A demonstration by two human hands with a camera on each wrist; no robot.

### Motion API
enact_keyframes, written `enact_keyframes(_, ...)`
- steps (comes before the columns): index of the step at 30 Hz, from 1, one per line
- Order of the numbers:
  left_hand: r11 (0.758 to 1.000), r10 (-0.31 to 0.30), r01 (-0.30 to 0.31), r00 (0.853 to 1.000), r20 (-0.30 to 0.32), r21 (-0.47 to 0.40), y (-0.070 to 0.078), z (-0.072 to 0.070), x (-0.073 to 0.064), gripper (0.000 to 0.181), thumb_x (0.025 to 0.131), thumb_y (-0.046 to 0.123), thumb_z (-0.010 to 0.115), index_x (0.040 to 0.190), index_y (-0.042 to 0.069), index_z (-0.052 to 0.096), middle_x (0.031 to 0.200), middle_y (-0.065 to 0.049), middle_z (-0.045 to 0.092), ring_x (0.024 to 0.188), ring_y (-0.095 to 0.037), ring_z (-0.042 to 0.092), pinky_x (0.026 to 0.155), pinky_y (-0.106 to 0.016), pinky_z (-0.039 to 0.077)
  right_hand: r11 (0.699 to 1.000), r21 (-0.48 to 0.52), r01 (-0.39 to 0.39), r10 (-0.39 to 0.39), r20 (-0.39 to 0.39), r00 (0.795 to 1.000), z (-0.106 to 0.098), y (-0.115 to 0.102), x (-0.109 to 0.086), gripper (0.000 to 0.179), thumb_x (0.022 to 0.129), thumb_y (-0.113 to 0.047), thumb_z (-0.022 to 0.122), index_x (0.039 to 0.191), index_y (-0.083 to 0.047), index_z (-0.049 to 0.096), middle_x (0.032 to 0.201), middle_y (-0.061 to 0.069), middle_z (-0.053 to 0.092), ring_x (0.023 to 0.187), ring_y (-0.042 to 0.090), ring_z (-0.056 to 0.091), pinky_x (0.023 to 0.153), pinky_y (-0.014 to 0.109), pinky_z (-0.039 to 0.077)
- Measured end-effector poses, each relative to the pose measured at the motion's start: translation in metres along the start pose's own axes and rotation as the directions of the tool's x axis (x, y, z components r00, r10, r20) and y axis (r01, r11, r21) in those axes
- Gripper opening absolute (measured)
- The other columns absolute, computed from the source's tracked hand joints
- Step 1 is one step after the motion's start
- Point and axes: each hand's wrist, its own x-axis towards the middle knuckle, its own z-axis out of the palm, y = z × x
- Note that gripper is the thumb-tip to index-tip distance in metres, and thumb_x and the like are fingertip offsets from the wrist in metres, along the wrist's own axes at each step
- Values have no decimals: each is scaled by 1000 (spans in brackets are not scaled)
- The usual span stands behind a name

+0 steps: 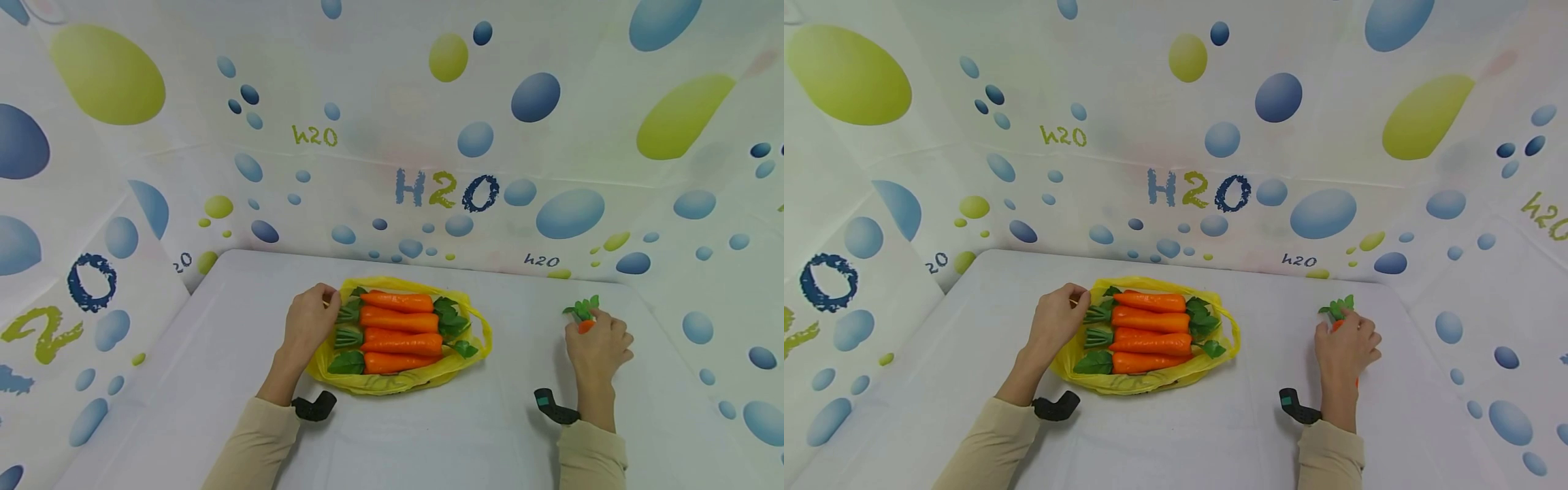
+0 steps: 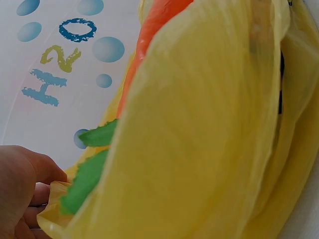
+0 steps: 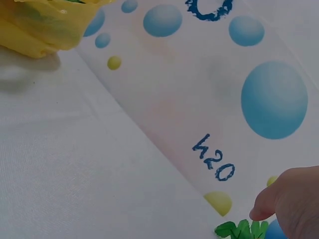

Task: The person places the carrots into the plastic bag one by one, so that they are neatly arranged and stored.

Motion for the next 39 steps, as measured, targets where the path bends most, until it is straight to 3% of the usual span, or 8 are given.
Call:
enact_keyframes(32,1000,9,-9,1000,0,6,-1,0,0,28,99,24,55,105,2,70,91,-13,74,69,-21,64,60,-31,54,997,-37,-63,65,46,997,7,21,4,49,94,-11,49,136,14,44,133,40,36,123,55,31,97,69,27)
enact_keyframes(39,1000,4,-4,1000,2,4,0,0,0,28,99,25,55,104,2,70,91,-13,73,69,-21,63,60,-31,53,994,-41,-105,107,49,993,10,27,7,54,97,-12,47,143,15,35,136,41,33,125,55,30,100,68,28)
